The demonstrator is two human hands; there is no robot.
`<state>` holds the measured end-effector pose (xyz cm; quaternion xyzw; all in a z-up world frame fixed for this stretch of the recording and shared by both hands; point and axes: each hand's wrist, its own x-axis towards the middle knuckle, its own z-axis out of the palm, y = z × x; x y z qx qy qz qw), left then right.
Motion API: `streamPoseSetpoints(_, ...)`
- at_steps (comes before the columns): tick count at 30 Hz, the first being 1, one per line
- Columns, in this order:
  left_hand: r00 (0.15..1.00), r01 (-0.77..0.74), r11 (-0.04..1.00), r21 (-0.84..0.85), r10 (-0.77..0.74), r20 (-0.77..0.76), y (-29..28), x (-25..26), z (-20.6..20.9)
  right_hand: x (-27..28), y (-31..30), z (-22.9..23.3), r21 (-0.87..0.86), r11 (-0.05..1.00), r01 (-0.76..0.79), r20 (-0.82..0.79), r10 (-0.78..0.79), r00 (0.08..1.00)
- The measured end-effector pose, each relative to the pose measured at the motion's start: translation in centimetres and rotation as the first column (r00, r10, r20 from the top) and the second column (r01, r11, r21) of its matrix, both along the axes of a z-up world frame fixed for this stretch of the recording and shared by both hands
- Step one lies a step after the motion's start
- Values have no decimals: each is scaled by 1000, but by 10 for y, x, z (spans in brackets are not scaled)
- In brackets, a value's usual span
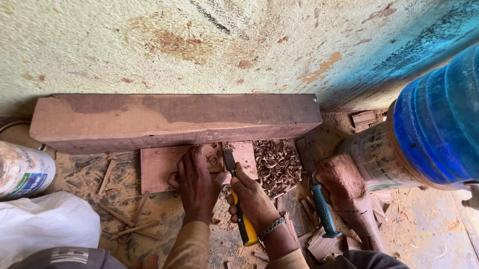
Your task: The person is carving small wooden dowels using a chisel. They hold the dowel in their left hand and use the chisel in their right hand to shave off thin strips of wood. The person repeatedly picks up a dowel, carves it, and places it down among other wood shavings.
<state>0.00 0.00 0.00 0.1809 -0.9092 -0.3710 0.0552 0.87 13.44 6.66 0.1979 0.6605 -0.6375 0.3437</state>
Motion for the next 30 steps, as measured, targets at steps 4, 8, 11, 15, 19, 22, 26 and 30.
streamPoseSetpoints(4,1000,0,999,-34,-1,-17,0,0,10,0,1,4,16,1000,-7,4,7,1000)
streamPoseSetpoints(8,1000,-1,999,-38,1,10,-1,-1,13,-7,-6,-1,14,1000,7,-1,-7,1000)
streamPoseSetpoints(11,1000,4,1000,-31,-4,-7,-2,0,12,-7,-3,0,5,1000,-10,-5,10,1000)
streamPoseSetpoints(15,999,16,1000,-9,-16,28,-1,2,13,-2,-3,5,46,999,-15,6,15,1000)
streamPoseSetpoints(19,998,4,1000,1,-3,-62,-1,-1,11,-2,-2,9,-4,1000,-2,19,2,1000)
streamPoseSetpoints(22,997,-14,1000,-3,14,-78,1,2,12,-7,1,12,-22,1000,4,58,-3,998)
streamPoseSetpoints(26,999,-28,1000,-2,28,-21,0,0,18,-13,-4,7,-52,999,16,53,-14,998)
streamPoseSetpoints(30,1000,-23,1000,10,23,-9,0,-2,15,-6,-8,7,32,999,19,29,-20,999)
